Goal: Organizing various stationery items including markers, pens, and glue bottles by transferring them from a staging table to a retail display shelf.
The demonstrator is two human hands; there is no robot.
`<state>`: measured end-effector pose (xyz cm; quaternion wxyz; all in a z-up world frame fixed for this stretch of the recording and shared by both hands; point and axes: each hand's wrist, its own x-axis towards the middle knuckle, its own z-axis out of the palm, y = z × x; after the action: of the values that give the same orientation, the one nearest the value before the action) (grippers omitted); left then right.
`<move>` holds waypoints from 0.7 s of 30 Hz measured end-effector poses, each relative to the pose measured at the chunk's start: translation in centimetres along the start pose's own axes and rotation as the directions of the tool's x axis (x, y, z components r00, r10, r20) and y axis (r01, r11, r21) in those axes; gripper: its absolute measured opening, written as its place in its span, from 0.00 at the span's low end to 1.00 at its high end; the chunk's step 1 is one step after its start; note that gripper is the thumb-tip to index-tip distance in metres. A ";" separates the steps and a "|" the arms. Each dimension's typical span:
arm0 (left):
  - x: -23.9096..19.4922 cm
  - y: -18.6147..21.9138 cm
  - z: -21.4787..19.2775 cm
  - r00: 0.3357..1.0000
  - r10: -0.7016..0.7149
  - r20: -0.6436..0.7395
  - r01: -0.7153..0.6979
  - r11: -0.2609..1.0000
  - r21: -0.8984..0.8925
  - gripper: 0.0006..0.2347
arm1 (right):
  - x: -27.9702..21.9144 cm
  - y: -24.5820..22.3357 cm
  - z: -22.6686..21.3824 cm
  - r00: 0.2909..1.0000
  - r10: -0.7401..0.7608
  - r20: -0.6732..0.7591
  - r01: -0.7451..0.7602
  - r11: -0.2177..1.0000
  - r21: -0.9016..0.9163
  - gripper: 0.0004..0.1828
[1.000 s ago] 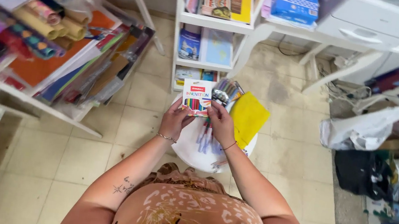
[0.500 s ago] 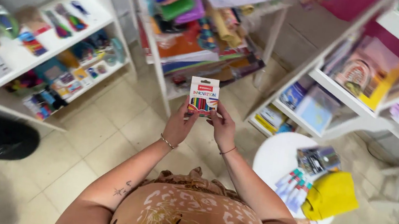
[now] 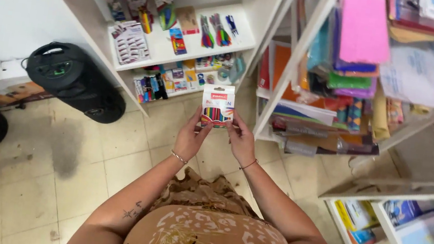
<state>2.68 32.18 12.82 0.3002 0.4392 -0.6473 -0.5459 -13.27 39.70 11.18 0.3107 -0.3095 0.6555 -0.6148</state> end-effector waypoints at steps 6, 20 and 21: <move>5.6 -0.2 -4.2 0.985 -0.071 -0.154 0.066 0.997 -0.040 0.33 | 9.4 1.6 6.4 0.987 -0.064 0.148 0.060 0.998 0.031 0.23; 20.1 -10.0 -11.0 0.905 0.037 -0.423 0.051 0.980 0.193 0.34 | 23.2 5.3 17.3 0.839 -0.391 0.379 0.497 0.834 -0.240 0.29; 20.9 -11.5 -11.5 0.905 0.067 -0.419 0.035 0.972 0.232 0.35 | 23.8 6.6 17.8 0.750 -0.528 0.399 0.643 0.723 -0.252 0.33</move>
<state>6.36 8.16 2.29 0.3843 0.5742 -0.6299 -0.3547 -14.03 10.34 3.04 0.1282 -0.6452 0.5712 -0.4910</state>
